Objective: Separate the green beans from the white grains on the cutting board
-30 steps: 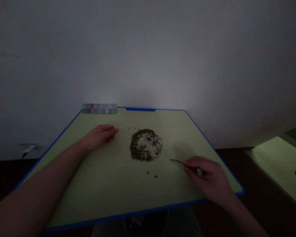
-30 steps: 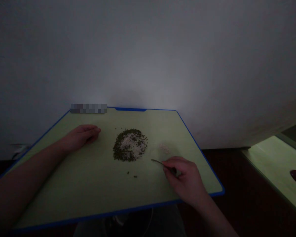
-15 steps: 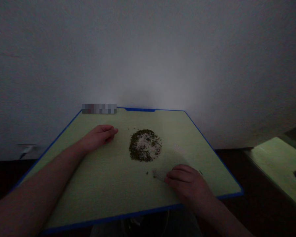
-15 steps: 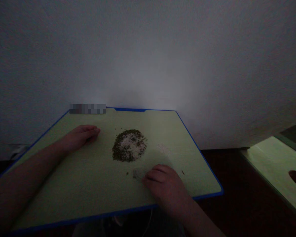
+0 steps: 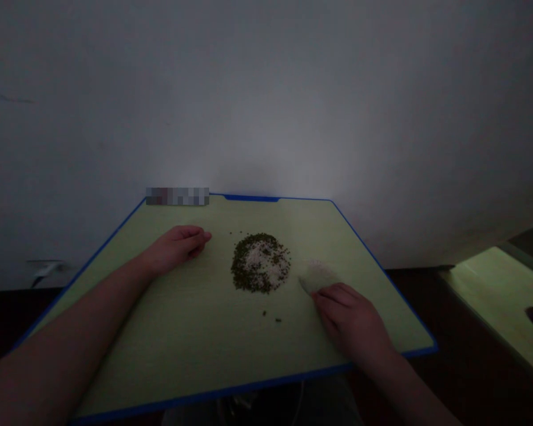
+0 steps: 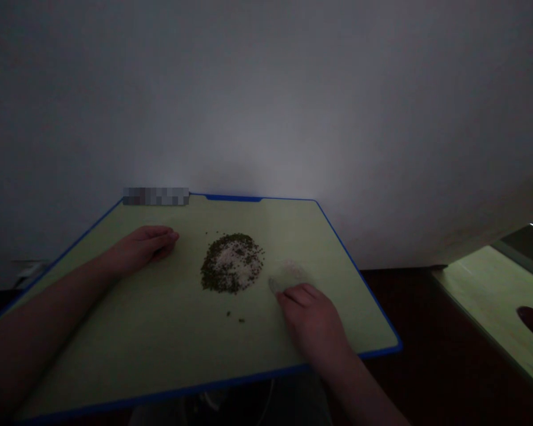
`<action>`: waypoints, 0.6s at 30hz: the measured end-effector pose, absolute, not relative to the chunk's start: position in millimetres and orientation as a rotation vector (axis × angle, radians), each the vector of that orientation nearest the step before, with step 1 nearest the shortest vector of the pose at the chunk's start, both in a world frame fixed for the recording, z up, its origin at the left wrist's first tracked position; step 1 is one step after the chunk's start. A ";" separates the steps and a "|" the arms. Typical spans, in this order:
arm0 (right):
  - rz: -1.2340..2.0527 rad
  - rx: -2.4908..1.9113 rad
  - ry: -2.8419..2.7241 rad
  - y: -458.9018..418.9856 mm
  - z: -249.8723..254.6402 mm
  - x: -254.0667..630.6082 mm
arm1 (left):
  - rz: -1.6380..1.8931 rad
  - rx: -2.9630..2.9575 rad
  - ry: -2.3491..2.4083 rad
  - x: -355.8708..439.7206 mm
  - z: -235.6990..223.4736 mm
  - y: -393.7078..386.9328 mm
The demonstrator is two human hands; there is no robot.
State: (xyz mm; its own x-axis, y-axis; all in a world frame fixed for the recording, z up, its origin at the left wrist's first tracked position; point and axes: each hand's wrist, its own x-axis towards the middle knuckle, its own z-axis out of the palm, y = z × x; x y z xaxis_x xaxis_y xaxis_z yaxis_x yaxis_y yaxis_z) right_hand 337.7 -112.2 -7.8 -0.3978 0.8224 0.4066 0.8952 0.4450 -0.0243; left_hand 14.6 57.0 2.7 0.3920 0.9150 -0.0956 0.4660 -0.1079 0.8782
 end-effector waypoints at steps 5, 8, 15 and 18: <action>-0.292 -1.364 -2.329 -118.8 -4.6 330.6 | 0.623 1.711 1.211 15.2 2.1 57.1; -0.254 -1.268 -2.398 -123.2 -2.2 313.8 | 0.625 1.709 1.226 16.0 2.3 56.9; -0.259 -1.429 -2.417 -111.8 -7.6 312.6 | 0.613 1.703 1.244 16.1 1.1 58.0; -0.298 -1.547 -2.342 -102.5 -8.9 329.7 | 0.635 1.709 1.224 15.4 -0.5 59.0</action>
State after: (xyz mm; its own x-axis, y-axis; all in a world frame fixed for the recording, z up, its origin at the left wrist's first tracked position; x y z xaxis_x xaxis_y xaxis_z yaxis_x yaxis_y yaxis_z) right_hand 329.7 -102.5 -8.9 -0.3642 0.8536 0.3726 0.9196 0.3929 -0.0012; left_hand 15.4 59.0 -0.5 0.3752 0.9221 -0.0947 0.4530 -0.0933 0.8866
